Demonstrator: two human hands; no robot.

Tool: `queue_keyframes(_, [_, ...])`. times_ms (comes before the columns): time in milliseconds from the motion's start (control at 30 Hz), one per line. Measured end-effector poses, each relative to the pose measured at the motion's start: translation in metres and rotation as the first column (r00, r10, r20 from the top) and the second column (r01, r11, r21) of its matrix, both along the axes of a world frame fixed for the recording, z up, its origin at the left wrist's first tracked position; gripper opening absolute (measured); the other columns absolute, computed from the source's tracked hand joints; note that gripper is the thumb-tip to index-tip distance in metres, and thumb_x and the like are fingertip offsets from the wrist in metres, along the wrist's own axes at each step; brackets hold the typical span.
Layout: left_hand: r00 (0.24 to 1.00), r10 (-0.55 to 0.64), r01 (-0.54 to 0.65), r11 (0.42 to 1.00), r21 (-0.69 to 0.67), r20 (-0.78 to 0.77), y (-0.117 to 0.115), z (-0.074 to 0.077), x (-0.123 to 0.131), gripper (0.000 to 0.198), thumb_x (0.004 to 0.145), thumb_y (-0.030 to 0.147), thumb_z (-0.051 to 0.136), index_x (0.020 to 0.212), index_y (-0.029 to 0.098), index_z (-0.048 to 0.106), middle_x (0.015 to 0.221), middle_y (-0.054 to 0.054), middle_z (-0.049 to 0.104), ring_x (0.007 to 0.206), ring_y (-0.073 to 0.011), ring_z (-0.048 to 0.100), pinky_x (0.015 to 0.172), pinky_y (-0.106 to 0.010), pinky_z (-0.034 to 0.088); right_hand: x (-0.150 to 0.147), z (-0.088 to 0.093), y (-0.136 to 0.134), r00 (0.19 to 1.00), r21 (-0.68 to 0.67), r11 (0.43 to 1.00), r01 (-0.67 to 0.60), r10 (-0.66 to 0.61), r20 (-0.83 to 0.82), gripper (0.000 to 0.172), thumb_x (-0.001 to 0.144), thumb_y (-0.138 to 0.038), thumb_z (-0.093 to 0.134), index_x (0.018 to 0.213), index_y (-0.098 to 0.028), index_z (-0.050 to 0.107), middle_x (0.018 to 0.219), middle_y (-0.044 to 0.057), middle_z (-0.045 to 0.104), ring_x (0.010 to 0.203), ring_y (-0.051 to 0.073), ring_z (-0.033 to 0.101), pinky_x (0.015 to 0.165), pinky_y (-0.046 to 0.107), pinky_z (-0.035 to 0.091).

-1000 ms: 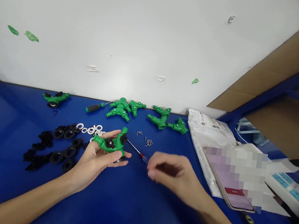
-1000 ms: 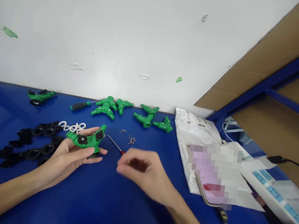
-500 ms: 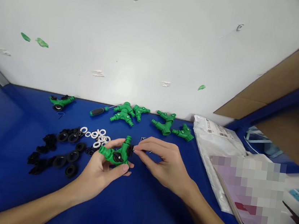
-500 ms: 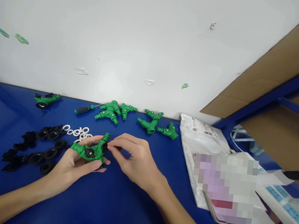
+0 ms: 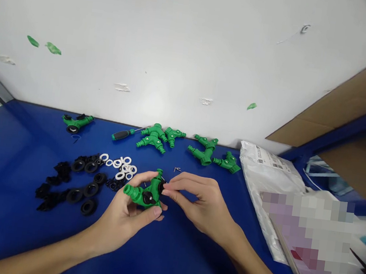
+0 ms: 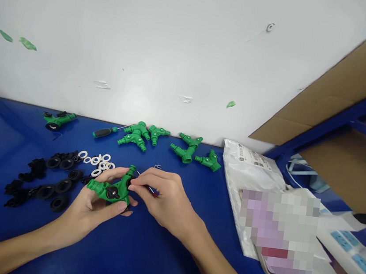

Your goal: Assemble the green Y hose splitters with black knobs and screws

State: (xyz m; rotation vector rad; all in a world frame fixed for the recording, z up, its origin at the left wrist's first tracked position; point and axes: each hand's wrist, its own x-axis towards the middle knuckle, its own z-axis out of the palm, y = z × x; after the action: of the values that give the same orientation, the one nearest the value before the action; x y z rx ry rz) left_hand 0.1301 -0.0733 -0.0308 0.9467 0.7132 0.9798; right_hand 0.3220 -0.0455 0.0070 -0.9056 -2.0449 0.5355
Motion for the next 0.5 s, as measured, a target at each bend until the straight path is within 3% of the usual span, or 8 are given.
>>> queue_keyframes(200, [0.999, -0.022, 0.021, 0.999, 0.043, 0.030, 0.0030, -0.0005, 0.0007, 0.033, 0.086, 0.020, 0.074, 0.116, 0.028, 0.064, 0.107, -0.001, 0.066, 0.093, -0.0192, 0.074, 0.084, -0.035, 0.065, -0.0021, -0.0014, -0.0015, 0.999, -0.003, 0.999, 0.040, -0.040, -0.024, 0.010, 0.090, -0.023, 0.071, 0.082, -0.018, 0.075, 0.075, 0.004, 0.075, 0.062, 0.015, 0.067, 0.059, 0.026, 0.053])
queue_keyframes(300, [0.999, -0.008, 0.004, 0.997, 0.072, 0.054, 0.0046, -0.0011, 0.0017, 0.032, 0.086, 0.019, 0.074, 0.115, 0.028, 0.065, 0.114, -0.001, 0.063, 0.092, -0.0179, 0.074, 0.084, -0.033, 0.065, -0.0003, -0.0004, -0.0019, 0.999, -0.021, 0.999, 0.040, -0.041, -0.032, 0.004, 0.086, -0.021, 0.074, 0.089, -0.018, 0.076, 0.079, 0.005, 0.076, 0.067, 0.015, 0.069, 0.062, 0.025, 0.054])
queue_keyframes(500, [0.999, 0.012, -0.016, 0.993, 0.117, 0.037, 0.0036, -0.0023, 0.0015, 0.031, 0.085, 0.018, 0.073, 0.114, 0.027, 0.065, 0.119, -0.003, 0.057, 0.092, -0.0182, 0.073, 0.083, -0.033, 0.065, 0.0046, 0.0054, -0.0015, 1.000, -0.091, 0.996, 0.018, -0.019, -0.008, 0.011, 0.087, -0.011, 0.069, 0.094, -0.017, 0.074, 0.082, 0.004, 0.075, 0.069, 0.014, 0.068, 0.063, 0.024, 0.054])
